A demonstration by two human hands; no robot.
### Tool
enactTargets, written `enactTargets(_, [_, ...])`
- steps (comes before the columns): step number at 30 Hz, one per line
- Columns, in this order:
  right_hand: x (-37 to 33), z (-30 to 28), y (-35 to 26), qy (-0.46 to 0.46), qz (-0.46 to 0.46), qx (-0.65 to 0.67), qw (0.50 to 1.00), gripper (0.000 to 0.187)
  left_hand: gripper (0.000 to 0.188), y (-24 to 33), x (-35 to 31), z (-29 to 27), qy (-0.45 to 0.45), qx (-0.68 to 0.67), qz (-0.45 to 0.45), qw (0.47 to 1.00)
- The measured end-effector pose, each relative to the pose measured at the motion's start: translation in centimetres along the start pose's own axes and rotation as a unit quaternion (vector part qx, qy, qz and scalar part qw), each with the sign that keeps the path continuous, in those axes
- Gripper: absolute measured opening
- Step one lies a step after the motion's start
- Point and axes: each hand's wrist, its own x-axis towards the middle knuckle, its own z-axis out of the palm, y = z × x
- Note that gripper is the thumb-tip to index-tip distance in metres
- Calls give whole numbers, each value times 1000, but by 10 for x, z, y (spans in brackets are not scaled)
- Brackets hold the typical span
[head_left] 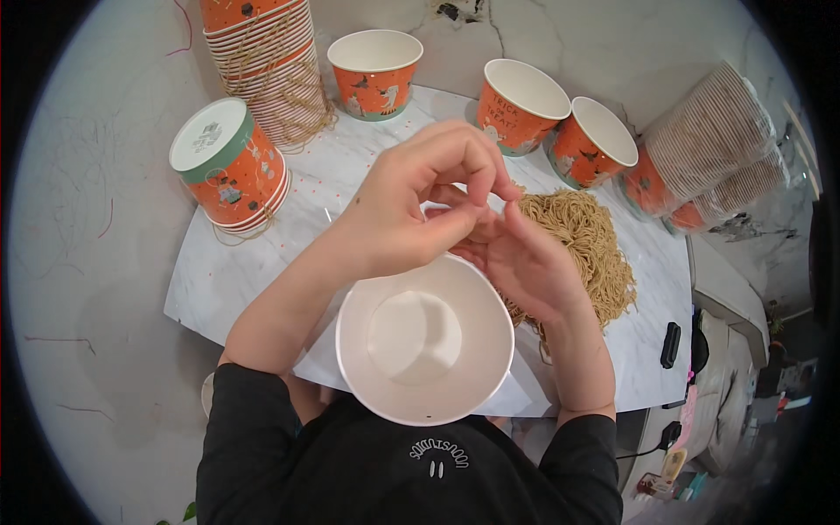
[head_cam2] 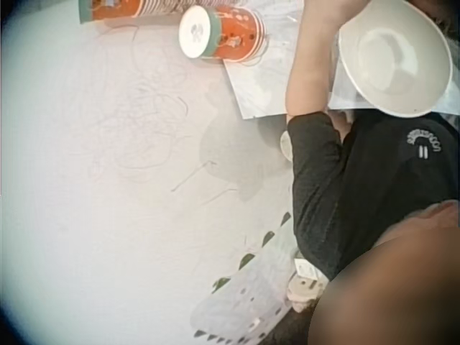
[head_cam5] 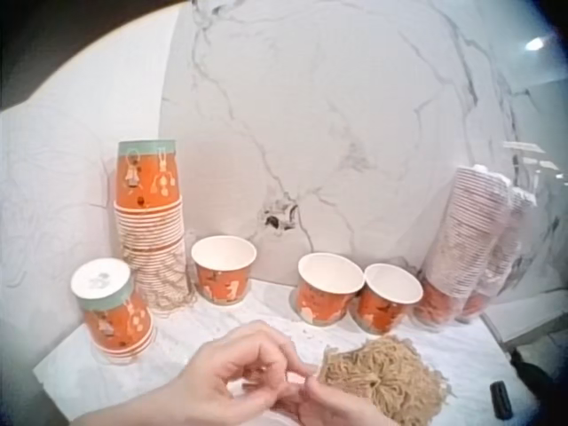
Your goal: Thread and tie thin string through pre-punched holes in paper cups for packaging purposes.
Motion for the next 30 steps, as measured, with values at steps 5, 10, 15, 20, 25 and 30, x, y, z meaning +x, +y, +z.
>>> enactTargets(5, [1, -1, -25, -56, -15, 220, 974, 72, 21, 13, -2, -9, -52, -14, -5, 999])
enactTargets(10, [-5, -25, -44, -27, -240, 264, 934, 26, 13, 2, 2, -28, -127, 69, -59, 988])
enactTargets(15, [-21, -31, -55, 121, -284, 124, 943, 21, 6, -9, 7, -41, -142, 222, -179, 948])
enactTargets(20, [-28, -28, -59, 192, -215, -125, 949, 26, 8, -17, 7, -45, -193, 347, -224, 890])
enactTargets(25, [-26, 13, -44, 209, -48, -346, 913, 28, 38, -11, 3, -20, -49, 222, 11, 974])
enactTargets(30, [-27, 18, -32, 163, -93, -443, 877, 24, 34, 1, -5, -4, -82, 69, -102, 989])
